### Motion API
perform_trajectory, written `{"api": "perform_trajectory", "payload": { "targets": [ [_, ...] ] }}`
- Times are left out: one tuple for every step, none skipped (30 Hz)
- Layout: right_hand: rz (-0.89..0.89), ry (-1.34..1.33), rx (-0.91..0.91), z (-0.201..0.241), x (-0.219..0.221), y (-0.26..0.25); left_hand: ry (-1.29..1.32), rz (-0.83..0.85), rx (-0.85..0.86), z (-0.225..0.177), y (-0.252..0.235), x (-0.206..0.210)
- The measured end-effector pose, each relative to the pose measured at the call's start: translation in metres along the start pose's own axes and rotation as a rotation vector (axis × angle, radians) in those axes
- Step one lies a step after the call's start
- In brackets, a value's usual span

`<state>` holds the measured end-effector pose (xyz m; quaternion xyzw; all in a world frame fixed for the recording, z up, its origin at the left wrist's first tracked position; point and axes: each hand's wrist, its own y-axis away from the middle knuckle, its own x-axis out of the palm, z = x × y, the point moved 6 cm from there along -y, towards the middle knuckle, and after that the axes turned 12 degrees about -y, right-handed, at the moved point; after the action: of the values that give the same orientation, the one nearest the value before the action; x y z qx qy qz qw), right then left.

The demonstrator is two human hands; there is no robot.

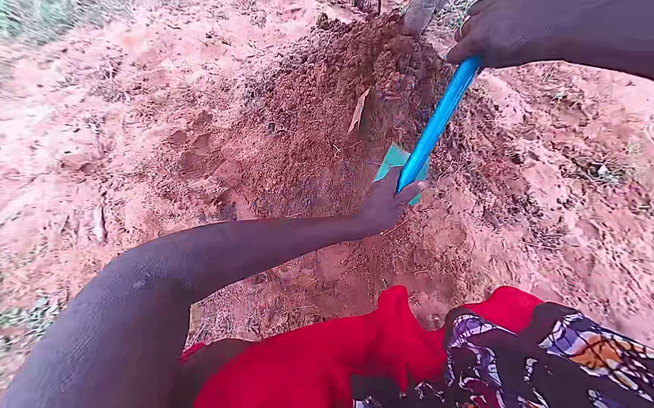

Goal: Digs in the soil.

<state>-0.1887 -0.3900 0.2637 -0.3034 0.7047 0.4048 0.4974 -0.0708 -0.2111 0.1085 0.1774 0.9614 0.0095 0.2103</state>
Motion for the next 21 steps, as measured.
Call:
{"api": "perform_trajectory", "payload": {
  "targets": [
    [0.101, 0.002, 0.006, 0.025, 0.032, 0.008, 0.014, 0.094, -0.093, 0.012, 0.024, 0.022],
    [0.164, -0.045, -0.013, 0.048, 0.066, 0.017, 0.033, 0.185, -0.181, 0.024, 0.048, 0.042],
    [0.209, -0.12, -0.033, 0.069, 0.101, 0.027, 0.05, 0.258, -0.253, 0.037, 0.071, 0.061],
    [0.231, -0.199, -0.055, 0.088, 0.134, 0.037, 0.052, 0.317, -0.317, 0.049, 0.092, 0.078],
    [0.229, -0.264, -0.079, 0.104, 0.164, 0.048, 0.03, 0.367, -0.362, 0.062, 0.11, 0.089],
    [0.248, -0.324, -0.087, 0.121, 0.189, 0.06, 0.011, 0.408, -0.383, 0.072, 0.125, 0.098],
    [0.281, -0.384, -0.093, 0.137, 0.208, 0.072, -0.014, 0.42, -0.385, 0.08, 0.14, 0.106],
    [0.328, -0.434, -0.106, 0.152, 0.225, 0.085, -0.042, 0.417, -0.376, 0.087, 0.154, 0.115],
    [0.356, -0.473, -0.117, 0.162, 0.235, 0.094, -0.08, 0.411, -0.367, 0.09, 0.162, 0.12],
    [0.346, -0.501, -0.141, 0.169, 0.243, 0.1, -0.121, 0.405, -0.372, 0.092, 0.168, 0.123],
    [0.302, -0.524, -0.178, 0.175, 0.249, 0.105, -0.155, 0.391, -0.383, 0.092, 0.176, 0.127],
    [0.238, -0.533, -0.216, 0.178, 0.252, 0.105, -0.184, 0.365, -0.399, 0.091, 0.181, 0.13],
    [0.2, -0.534, -0.235, 0.18, 0.255, 0.102, -0.202, 0.338, -0.428, 0.089, 0.184, 0.133],
    [0.155, -0.537, -0.268, 0.183, 0.257, 0.097, -0.202, 0.301, -0.456, 0.088, 0.188, 0.137],
    [0.119, -0.537, -0.317, 0.185, 0.259, 0.09, -0.199, 0.242, -0.48, 0.087, 0.193, 0.142],
    [0.091, -0.529, -0.368, 0.184, 0.259, 0.081, -0.2, 0.145, -0.475, 0.087, 0.196, 0.147],
    [0.081, -0.519, -0.409, 0.183, 0.258, 0.069, -0.197, 0.074, -0.47, 0.088, 0.196, 0.15],
    [0.093, -0.513, -0.439, 0.182, 0.259, 0.057, -0.189, 0.016, -0.472, 0.09, 0.197, 0.154],
    [0.12, -0.511, -0.462, 0.182, 0.259, 0.046, -0.182, -0.032, -0.487, 0.093, 0.196, 0.157],
    [0.16, -0.498, -0.477, 0.181, 0.26, 0.034, -0.162, -0.047, -0.533, 0.097, 0.192, 0.158],
    [0.21, -0.483, -0.48, 0.179, 0.263, 0.023, -0.132, -0.035, -0.605, 0.102, 0.188, 0.156]
  ]
}}
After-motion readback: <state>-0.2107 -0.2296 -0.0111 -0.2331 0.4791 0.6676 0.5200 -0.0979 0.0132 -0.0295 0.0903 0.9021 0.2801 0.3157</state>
